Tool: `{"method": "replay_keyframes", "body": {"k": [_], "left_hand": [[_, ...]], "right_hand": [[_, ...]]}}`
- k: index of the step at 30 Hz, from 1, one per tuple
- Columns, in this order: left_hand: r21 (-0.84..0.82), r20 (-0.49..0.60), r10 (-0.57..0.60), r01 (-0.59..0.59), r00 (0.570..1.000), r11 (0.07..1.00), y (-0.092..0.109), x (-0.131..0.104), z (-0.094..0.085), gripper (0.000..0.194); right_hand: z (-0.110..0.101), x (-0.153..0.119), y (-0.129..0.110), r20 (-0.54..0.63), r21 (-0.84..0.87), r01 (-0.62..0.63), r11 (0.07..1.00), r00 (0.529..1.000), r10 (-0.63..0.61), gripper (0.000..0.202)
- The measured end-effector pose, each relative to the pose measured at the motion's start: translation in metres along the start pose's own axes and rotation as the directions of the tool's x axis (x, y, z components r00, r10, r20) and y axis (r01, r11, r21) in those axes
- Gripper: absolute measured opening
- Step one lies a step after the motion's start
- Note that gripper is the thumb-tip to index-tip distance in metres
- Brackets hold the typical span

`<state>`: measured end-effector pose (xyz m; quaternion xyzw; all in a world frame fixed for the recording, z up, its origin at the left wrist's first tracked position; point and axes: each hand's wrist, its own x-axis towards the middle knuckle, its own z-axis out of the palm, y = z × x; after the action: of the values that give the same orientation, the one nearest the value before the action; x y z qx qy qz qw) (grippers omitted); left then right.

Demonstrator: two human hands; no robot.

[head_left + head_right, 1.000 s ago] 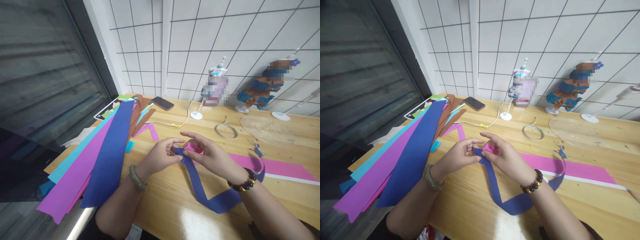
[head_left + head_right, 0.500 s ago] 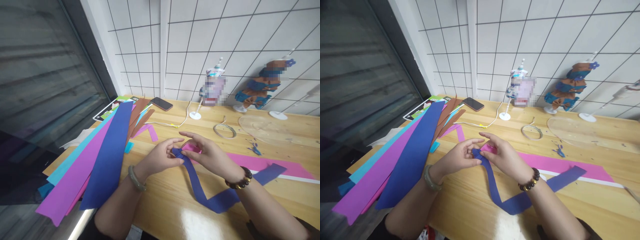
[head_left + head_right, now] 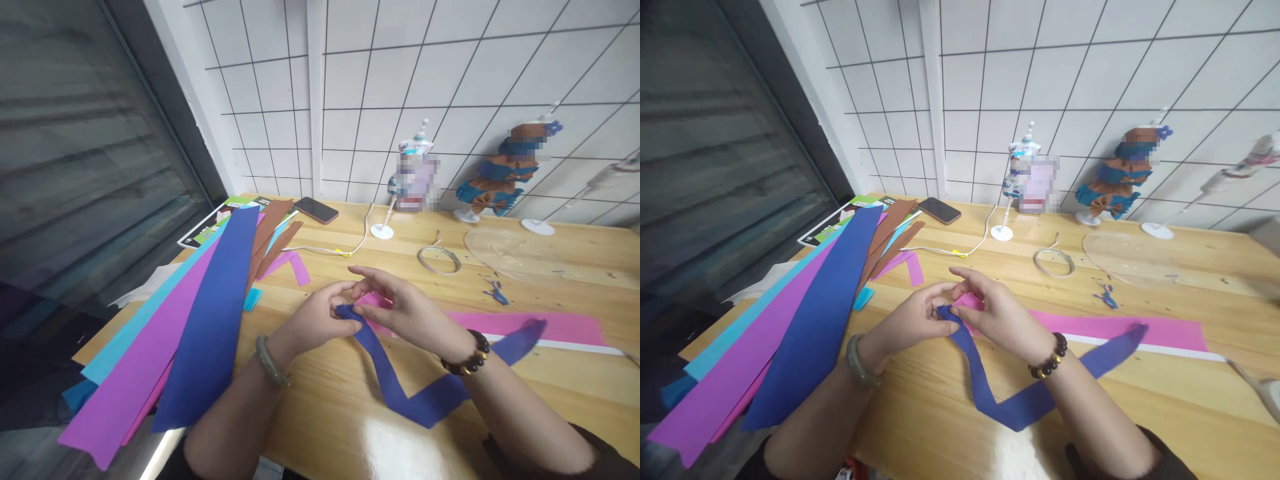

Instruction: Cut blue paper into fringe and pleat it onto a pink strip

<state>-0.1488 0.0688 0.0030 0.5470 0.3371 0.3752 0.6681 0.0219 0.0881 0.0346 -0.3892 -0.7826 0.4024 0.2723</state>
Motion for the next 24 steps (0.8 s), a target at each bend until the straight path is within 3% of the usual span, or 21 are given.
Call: {"method": "replay_keyframes", "body": {"k": [3, 6, 8, 11, 13, 16, 24], "left_hand": [[0.051, -0.071, -0.051, 0.055, 0.996, 0.997, 0.002, -0.001, -0.003, 0.060], [0.100, -0.152, -0.067, 0.083, 0.986, 0.992, 0.004, -0.001, -0.006, 0.052], [0.123, -0.166, -0.073, 0.094, 0.983, 0.988, 0.005, -0.001, -0.008, 0.040], [0.168, -0.153, -0.081, 0.107, 0.985, 0.980, 0.003, -0.001, -0.010, 0.024], [0.190, -0.158, -0.086, 0.115, 0.984, 0.975, 0.001, -0.002, -0.010, 0.018], [0.185, -0.180, -0.105, 0.139, 0.978, 0.973, 0.000, -0.002, -0.009, 0.017], [0.175, -0.210, -0.150, 0.188, 0.966, 0.966, 0.005, -0.001, -0.007, 0.016]], "right_hand": [[-0.003, -0.006, 0.003, -0.229, -0.074, 0.008, 0.997, 0.973, -0.025, 0.044], [-0.005, -0.023, 0.002, -0.525, -0.103, -0.059, 0.993, 0.851, -0.004, 0.033], [-0.003, -0.039, 0.000, -0.591, -0.102, -0.142, 0.985, 0.805, 0.055, 0.023], [0.007, -0.061, -0.002, -0.416, -0.111, -0.242, 0.964, 0.892, 0.176, 0.022], [0.016, -0.071, -0.001, -0.297, -0.102, -0.290, 0.951, 0.922, 0.250, 0.023], [0.029, -0.074, 0.000, -0.211, -0.086, -0.302, 0.949, 0.937, 0.279, 0.022], [0.042, -0.064, 0.002, -0.131, 0.043, -0.329, 0.943, 0.934, 0.332, 0.024]]}}
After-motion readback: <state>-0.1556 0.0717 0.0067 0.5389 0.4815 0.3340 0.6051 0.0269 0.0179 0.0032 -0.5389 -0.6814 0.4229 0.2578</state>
